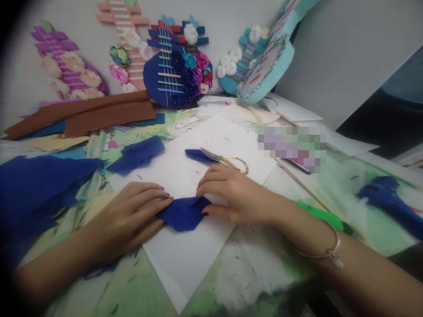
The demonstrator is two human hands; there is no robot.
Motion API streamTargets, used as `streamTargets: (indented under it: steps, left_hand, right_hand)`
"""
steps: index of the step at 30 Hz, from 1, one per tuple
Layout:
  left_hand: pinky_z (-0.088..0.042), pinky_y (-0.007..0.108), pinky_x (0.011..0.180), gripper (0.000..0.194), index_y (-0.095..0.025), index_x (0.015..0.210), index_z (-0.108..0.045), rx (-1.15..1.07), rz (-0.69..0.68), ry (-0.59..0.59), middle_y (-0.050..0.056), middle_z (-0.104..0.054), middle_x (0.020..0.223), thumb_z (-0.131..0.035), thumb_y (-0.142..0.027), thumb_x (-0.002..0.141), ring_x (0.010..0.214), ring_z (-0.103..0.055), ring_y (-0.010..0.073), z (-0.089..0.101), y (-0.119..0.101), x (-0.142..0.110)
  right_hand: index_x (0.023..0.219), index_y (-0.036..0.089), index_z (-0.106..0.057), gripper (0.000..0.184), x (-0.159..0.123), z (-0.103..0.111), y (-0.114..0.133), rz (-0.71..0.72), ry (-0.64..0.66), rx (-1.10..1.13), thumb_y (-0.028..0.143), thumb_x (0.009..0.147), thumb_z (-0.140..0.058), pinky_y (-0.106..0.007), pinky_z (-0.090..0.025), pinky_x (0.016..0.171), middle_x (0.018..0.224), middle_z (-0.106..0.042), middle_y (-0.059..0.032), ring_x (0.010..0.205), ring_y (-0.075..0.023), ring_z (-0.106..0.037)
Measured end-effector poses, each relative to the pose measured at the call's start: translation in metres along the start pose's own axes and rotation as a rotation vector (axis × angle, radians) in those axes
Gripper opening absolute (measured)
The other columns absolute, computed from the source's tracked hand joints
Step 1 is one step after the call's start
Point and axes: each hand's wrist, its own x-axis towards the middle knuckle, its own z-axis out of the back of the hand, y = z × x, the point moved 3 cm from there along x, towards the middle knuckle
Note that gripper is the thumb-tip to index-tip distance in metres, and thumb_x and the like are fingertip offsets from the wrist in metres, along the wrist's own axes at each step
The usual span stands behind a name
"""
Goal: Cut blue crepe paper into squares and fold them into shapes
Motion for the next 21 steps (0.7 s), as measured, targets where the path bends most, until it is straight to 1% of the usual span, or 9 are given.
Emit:
streamTargets:
  steps: [3,5,7,11,13,15,17,19,21]
  left_hand:
    - [-0.047,0.048,0.081,0.022,-0.004,0.103,-0.064,0.016,0.004,-0.051,0.017,-0.064,0.096,-0.057,-0.012,0.084,0.096,-0.055,0.0298,0.0,0.0,0.0]
    - [-0.048,0.047,0.079,0.02,-0.004,0.1,-0.066,0.024,0.016,-0.086,0.016,-0.065,0.092,-0.056,-0.009,0.083,0.094,-0.056,0.0292,0.0,-0.001,0.001]
    - [-0.049,0.047,0.078,0.018,-0.004,0.097,-0.067,0.019,0.037,-0.111,0.016,-0.065,0.09,-0.056,-0.008,0.083,0.093,-0.056,0.0289,0.0,-0.001,0.001]
    - [-0.049,0.048,0.078,0.017,-0.004,0.094,-0.068,0.004,0.071,-0.124,0.015,-0.065,0.088,-0.055,-0.009,0.083,0.091,-0.055,0.0284,-0.001,-0.002,0.002]
    - [-0.049,0.048,0.077,0.016,-0.004,0.093,-0.068,0.03,0.059,-0.13,0.015,-0.065,0.087,-0.056,-0.009,0.083,0.091,-0.056,0.0286,-0.001,-0.003,0.002]
    - [-0.05,0.048,0.076,0.016,-0.003,0.093,-0.068,0.065,0.043,-0.137,0.015,-0.066,0.087,-0.057,-0.009,0.082,0.091,-0.056,0.0291,-0.001,-0.003,0.002]
    - [-0.05,0.048,0.076,0.016,-0.003,0.093,-0.068,0.082,0.038,-0.143,0.016,-0.066,0.087,-0.057,-0.008,0.082,0.091,-0.056,0.0295,-0.001,-0.004,0.002]
    - [-0.05,0.048,0.076,0.016,-0.003,0.093,-0.068,0.081,0.042,-0.15,0.016,-0.066,0.086,-0.057,-0.008,0.082,0.09,-0.056,0.0296,0.0,-0.004,0.003]
    - [-0.05,0.048,0.075,0.016,-0.003,0.093,-0.068,0.075,0.043,-0.151,0.016,-0.066,0.086,-0.057,-0.008,0.082,0.09,-0.056,0.0296,-0.001,-0.003,0.003]
  right_hand:
    - [0.089,0.015,-0.056,0.024,0.0,-0.002,0.004,-0.06,0.002,-0.022,0.034,0.08,-0.068,-0.033,-0.043,0.082,0.098,-0.057,-0.0084,0.093,-0.0192,-0.05]
    - [0.088,0.016,-0.053,0.03,0.001,-0.005,0.008,-0.07,0.001,-0.061,0.036,0.075,-0.072,-0.032,-0.042,0.08,0.099,-0.053,-0.0084,0.092,-0.0195,-0.048]
    - [0.09,0.015,-0.053,0.028,0.002,-0.011,0.01,-0.055,-0.026,-0.111,0.031,0.076,-0.071,-0.033,-0.042,0.078,0.099,-0.052,-0.0087,0.091,-0.0198,-0.047]
    - [0.087,0.012,-0.057,0.004,0.005,-0.021,0.008,0.009,-0.135,-0.205,0.012,0.083,-0.055,-0.032,-0.042,0.072,0.09,-0.055,-0.0102,0.082,-0.0183,-0.048]
    - [0.085,0.013,-0.059,0.011,0.005,-0.024,0.006,0.059,-0.174,-0.232,0.009,0.086,-0.049,-0.031,-0.041,0.07,0.086,-0.057,-0.0097,0.078,-0.0172,-0.048]
    - [0.09,0.013,-0.06,0.012,0.004,-0.025,0.005,0.075,-0.197,-0.237,0.008,0.085,-0.05,-0.031,-0.042,0.072,0.088,-0.059,-0.0095,0.08,-0.0176,-0.05]
    - [0.1,0.012,-0.058,0.018,0.003,-0.025,0.003,0.03,-0.209,-0.224,0.009,0.083,-0.054,-0.033,-0.044,0.077,0.092,-0.06,-0.0097,0.085,-0.0188,-0.051]
    - [0.105,0.011,-0.055,0.025,0.001,-0.024,0.0,-0.046,-0.222,-0.202,0.008,0.08,-0.057,-0.033,-0.045,0.079,0.094,-0.061,-0.0094,0.087,-0.0189,-0.053]
    - [0.102,0.011,-0.055,0.02,0.001,-0.025,-0.001,-0.063,-0.224,-0.181,0.008,0.081,-0.056,-0.032,-0.046,0.076,0.09,-0.062,-0.0082,0.085,-0.018,-0.053]
